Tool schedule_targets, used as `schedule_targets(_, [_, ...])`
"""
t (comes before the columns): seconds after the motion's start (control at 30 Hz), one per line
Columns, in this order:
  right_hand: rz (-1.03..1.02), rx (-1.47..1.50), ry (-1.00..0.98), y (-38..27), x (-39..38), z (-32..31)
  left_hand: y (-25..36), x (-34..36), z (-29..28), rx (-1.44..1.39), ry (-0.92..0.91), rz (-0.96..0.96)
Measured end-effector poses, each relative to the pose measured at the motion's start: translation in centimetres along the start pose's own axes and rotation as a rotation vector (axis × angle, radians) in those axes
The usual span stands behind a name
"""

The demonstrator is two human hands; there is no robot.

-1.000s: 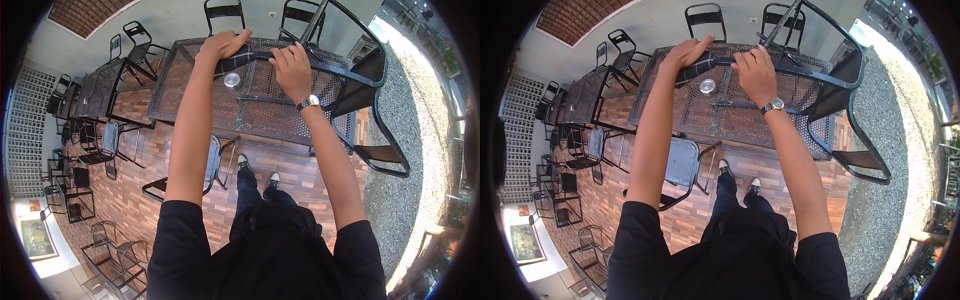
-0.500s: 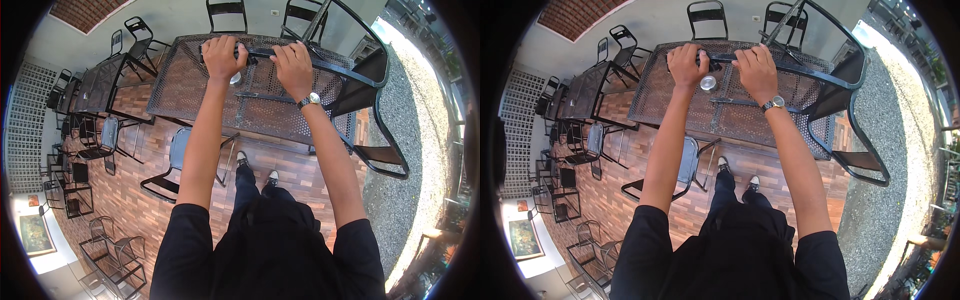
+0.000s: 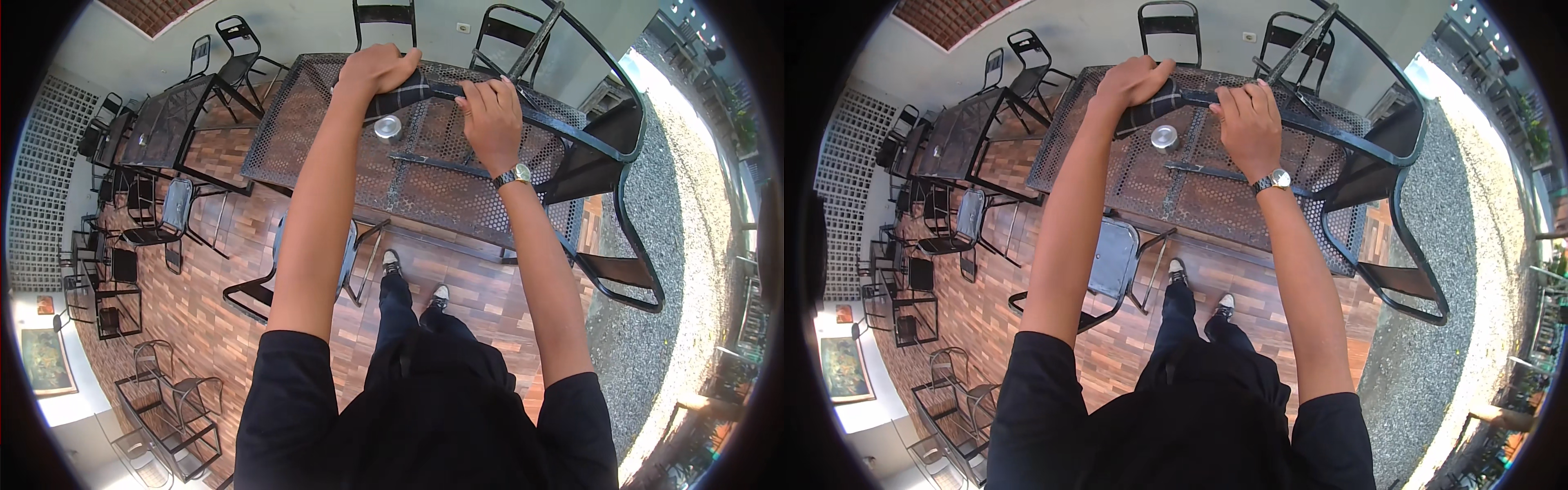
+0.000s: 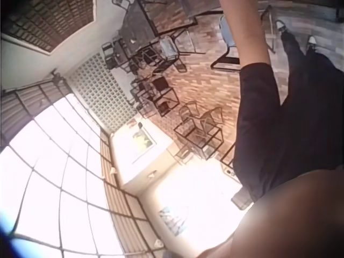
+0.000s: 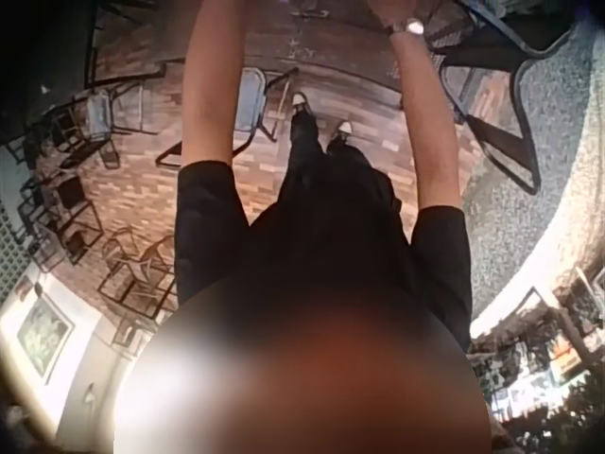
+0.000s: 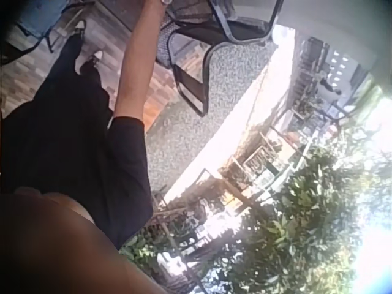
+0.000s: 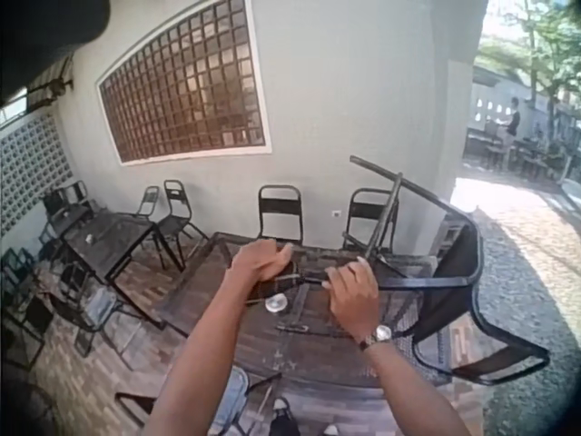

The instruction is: Repairing the frame of a metal chair by wrapping it with tape or protective material.

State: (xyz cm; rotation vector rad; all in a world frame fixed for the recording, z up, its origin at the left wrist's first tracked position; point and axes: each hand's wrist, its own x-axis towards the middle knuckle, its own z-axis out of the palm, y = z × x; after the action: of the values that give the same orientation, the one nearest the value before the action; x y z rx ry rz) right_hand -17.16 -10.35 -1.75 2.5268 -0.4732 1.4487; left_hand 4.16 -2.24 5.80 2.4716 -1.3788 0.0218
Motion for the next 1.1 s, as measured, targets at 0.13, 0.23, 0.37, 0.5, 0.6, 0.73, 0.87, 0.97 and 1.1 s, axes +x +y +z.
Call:
schedule_targets(0.13, [-0.004, -0.023, 0.005, 0.3, -0.2, 0.2, 0.4, -0.6, -0.1, -0.025, 0.011, 0.012])
schedule_targets(0.23, [0.005, -0.011, -0.015, 0.2, -0.2, -0.1, -0.4, -3.6, 3.0, -0.123, 0.53, 0.242])
schedule_targets(0.37, [0.007, -0.011, -0.019, 0.1, 0.0, -0.1, -0.8, -3.9, 5.5, 0.056, 0.881, 0.38])
schedule_targets(0.5, [0.009, 0.014, 0.0, 0.1, -0.1, -0.1, -0.4, -3.9, 5.9, 0.0, 1.084, 0.481])
schedule_targets(0.6, [0.006, 0.01, -0.004, 0.0, -0.1, 0.1, -0.9, -3.9, 5.5, 0.006, 0.86, 0.349])
schedule_targets(0.73, [0.012, -0.003, -0.007, 0.0, 0.0, 0.2, -0.9, -3.3, 4.0, -0.029, 0.692, 0.269])
schedule_targets(0.87, [0.003, -0.022, -0.002, 0.4, 0.0, 0.1, 0.6, -2.8, 1.6, -0.036, 0.305, 0.043])
schedule_targets(0.97, [0.007, -0.013, -0.003, 0.2, 0.1, 0.2, 0.9, -1.6, -0.1, -0.009, 0.07, -0.079])
schedule_targets(1.1, [0.006, -0.012, -0.009, 0.0, 0.1, -0.1, 0.7, 0.2, -0.7, -0.013, -0.085, -0.143])
